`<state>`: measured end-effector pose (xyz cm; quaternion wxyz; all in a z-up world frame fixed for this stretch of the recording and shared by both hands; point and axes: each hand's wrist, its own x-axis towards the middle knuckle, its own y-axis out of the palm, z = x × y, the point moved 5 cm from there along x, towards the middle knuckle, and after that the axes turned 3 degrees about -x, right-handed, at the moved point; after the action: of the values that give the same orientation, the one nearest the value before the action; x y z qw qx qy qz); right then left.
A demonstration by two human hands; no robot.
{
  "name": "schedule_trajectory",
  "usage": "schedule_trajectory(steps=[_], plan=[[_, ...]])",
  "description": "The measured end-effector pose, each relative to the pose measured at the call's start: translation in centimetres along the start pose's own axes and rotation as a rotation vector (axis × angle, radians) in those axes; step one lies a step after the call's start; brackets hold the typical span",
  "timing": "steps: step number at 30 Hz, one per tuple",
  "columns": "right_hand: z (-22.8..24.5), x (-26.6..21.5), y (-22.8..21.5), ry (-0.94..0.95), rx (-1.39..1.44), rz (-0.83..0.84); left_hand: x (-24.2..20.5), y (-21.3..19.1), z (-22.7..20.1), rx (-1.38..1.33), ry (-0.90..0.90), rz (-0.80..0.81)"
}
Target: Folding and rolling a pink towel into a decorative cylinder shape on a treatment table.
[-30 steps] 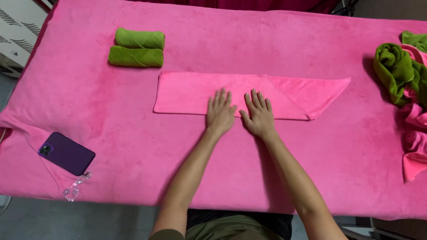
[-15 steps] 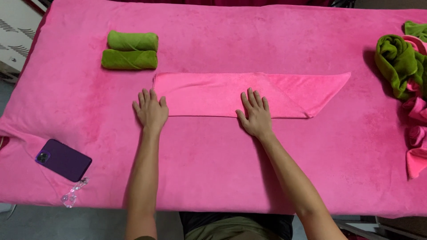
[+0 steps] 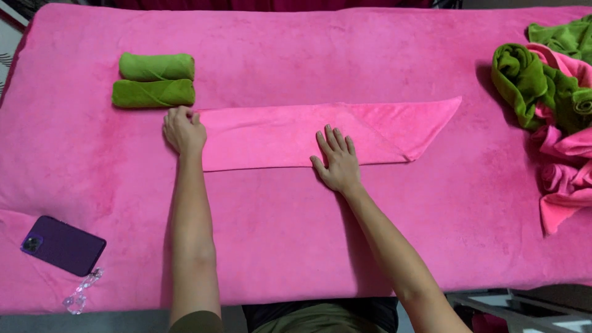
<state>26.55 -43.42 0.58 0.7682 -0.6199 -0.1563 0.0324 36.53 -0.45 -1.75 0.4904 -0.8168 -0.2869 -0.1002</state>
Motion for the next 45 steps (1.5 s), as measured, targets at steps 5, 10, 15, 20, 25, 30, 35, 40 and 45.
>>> schedule_trajectory(steps=[5, 10, 15, 20, 25, 30, 35, 40, 45], plan=[[0.1, 0.0, 0.0, 0.000, -0.005, -0.005, -0.3, -0.4, -2.7, 0.158, 0.058, -0.119], [0.1, 0.1, -0.2, 0.003, 0.009, -0.006, -8.3, -1.0, -14.1, -0.106, 0.276, 0.096], [-0.1, -0.1, -0.4, 0.001, 0.016, 0.000, -8.8, -2.2, -15.8, -0.002, 0.206, 0.468], [-0.1, -0.1, -0.4, -0.006, 0.025, -0.013, -5.8, -3.0, -9.2, 0.139, -0.009, 0.519], [0.2, 0.8, 0.9, 0.018, 0.037, -0.090, -6.1, -3.2, -8.9, 0.196, -0.032, 0.557], [2.5, 5.7, 3.8, 0.084, 0.007, -0.156, -6.1, -3.0, -9.3, 0.225, -0.028, 0.549], [7.7, 5.0, 2.9, 0.074, 0.109, 0.009, -6.1, -3.6, -9.7, 0.221, -0.061, 0.568], [3.9, 1.3, -1.9, 0.244, 0.121, 0.022, -6.1, -3.9, -9.9, 0.205, -0.069, 0.571], [-2.7, -4.5, -5.0, 0.395, 0.088, -0.053, -6.2, -3.9, -10.0, 0.190, -0.075, 0.551]])
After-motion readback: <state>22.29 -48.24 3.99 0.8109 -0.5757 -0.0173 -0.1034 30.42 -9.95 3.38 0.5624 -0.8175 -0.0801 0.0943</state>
